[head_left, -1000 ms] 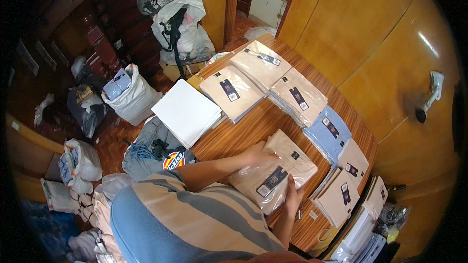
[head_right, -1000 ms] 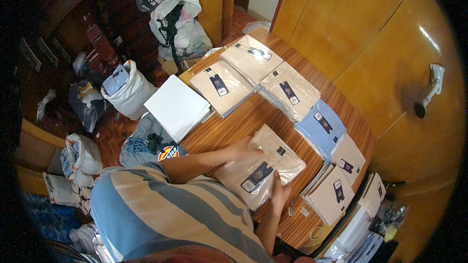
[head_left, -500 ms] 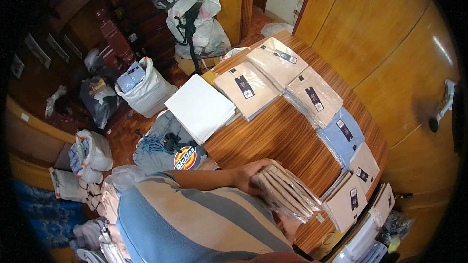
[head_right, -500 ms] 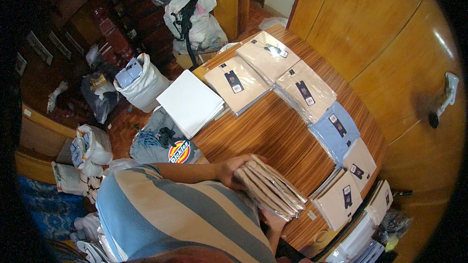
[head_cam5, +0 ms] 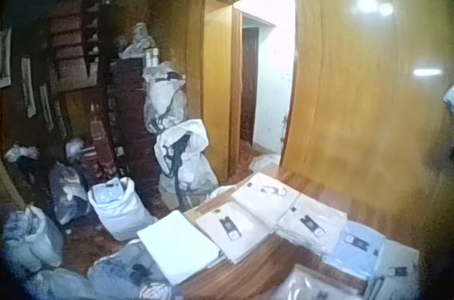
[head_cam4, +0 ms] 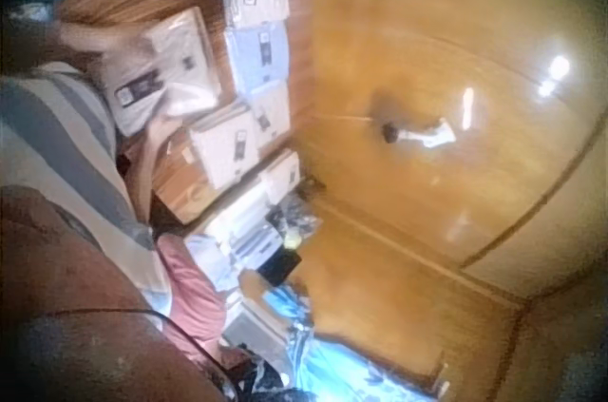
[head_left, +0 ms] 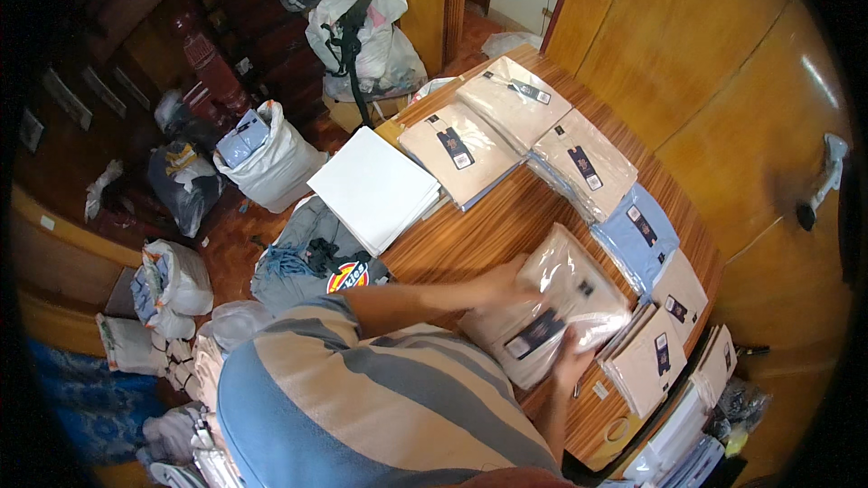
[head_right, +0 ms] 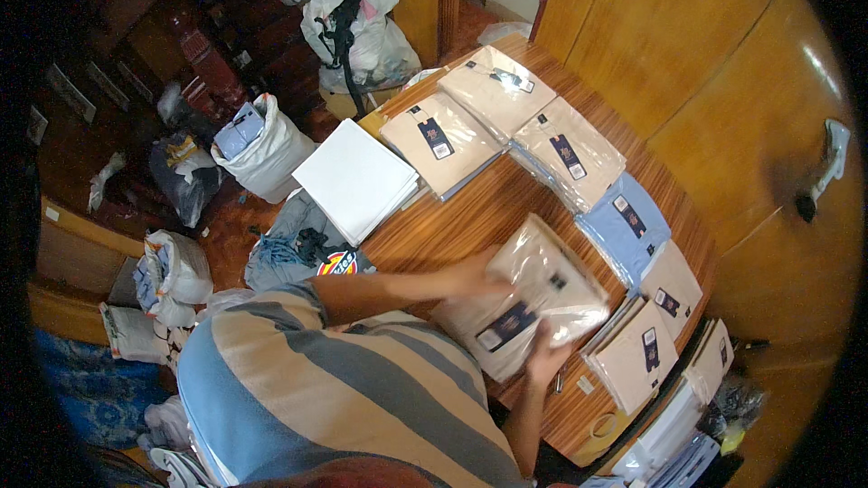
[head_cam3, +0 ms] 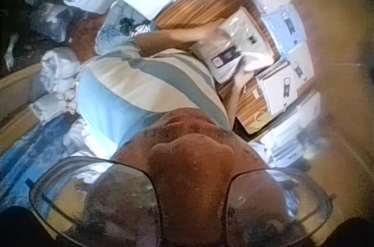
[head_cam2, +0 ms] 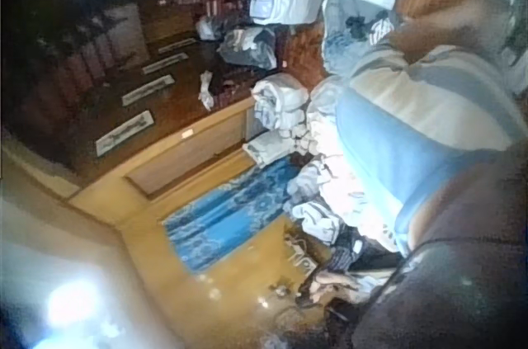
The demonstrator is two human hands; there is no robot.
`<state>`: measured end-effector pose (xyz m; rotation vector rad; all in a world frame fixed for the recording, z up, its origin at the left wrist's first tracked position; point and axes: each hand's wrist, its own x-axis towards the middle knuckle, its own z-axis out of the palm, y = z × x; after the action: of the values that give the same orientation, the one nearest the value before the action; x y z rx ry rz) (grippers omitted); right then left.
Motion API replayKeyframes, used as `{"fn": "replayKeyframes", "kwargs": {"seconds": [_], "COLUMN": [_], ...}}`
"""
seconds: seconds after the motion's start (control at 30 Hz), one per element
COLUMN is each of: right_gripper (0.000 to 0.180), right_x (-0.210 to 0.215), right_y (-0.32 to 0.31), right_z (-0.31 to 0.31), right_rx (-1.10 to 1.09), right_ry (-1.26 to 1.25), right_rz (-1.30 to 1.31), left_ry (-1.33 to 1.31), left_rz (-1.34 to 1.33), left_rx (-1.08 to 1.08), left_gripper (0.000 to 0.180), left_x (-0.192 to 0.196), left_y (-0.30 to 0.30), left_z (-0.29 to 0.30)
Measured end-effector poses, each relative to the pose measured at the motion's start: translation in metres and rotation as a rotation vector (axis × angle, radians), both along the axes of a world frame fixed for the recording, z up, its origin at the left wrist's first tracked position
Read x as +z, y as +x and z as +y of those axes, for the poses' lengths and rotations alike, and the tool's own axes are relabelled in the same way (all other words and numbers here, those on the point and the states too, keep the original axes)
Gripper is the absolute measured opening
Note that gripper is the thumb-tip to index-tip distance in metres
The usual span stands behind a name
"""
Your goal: The person packs folded t-shirts into plastic bags, secures stacks with rubber bands, and seals the bags with tape. They handle individual shirts and groups of shirts on a wooden table.
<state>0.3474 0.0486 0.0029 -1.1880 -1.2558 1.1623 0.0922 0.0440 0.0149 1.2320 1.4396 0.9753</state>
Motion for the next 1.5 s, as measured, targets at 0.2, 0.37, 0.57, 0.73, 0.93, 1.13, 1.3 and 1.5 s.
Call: {"fn": "replayKeyframes", "kwargs": {"seconds": [0.2,0.37,0.57,0.73,0.93,1.13,1.3,1.5], "right_gripper": [0.095,0.091,0.090,0.068,0.067,0.067,0.067,0.067], "right_x": [-0.021,-0.018,0.046,0.017,0.013,0.013,0.010,0.006], "right_y": [0.010,0.010,-0.033,-0.063,-0.064,-0.065,-0.061,-0.062], "right_z": [0.025,0.013,0.014,-0.002,-0.011,-0.006,-0.003,0.000], "right_rx": [0.197,0.025,0.025,0.209,0.199,0.223,0.246,0.255], "right_ry": [-0.469,-0.369,0.397,0.211,0.185,0.136,0.143,0.122], "right_rz": [-0.319,-0.636,-0.970,-1.206,-1.217,-1.240,-1.246,-1.242], "left_ry": [-0.342,-0.190,0.459,0.436,0.460,0.339,0.339,0.234], "left_rz": [-0.023,0.087,0.906,0.959,0.859,0.865,0.830,0.819], "left_rx": [-0.109,0.088,0.077,-0.226,-0.204,-0.268,-0.268,-0.303], "left_gripper": [0.100,0.095,0.092,0.088,0.078,0.075,0.077,0.073], "left_x": [-0.037,-0.041,0.012,0.004,-0.012,-0.017,-0.023,-0.026], "left_y": [-0.023,-0.019,0.001,0.020,0.019,0.024,0.025,0.026], "left_z": [0.025,0.005,-0.013,-0.025,-0.028,-0.025,-0.021,-0.021]}}
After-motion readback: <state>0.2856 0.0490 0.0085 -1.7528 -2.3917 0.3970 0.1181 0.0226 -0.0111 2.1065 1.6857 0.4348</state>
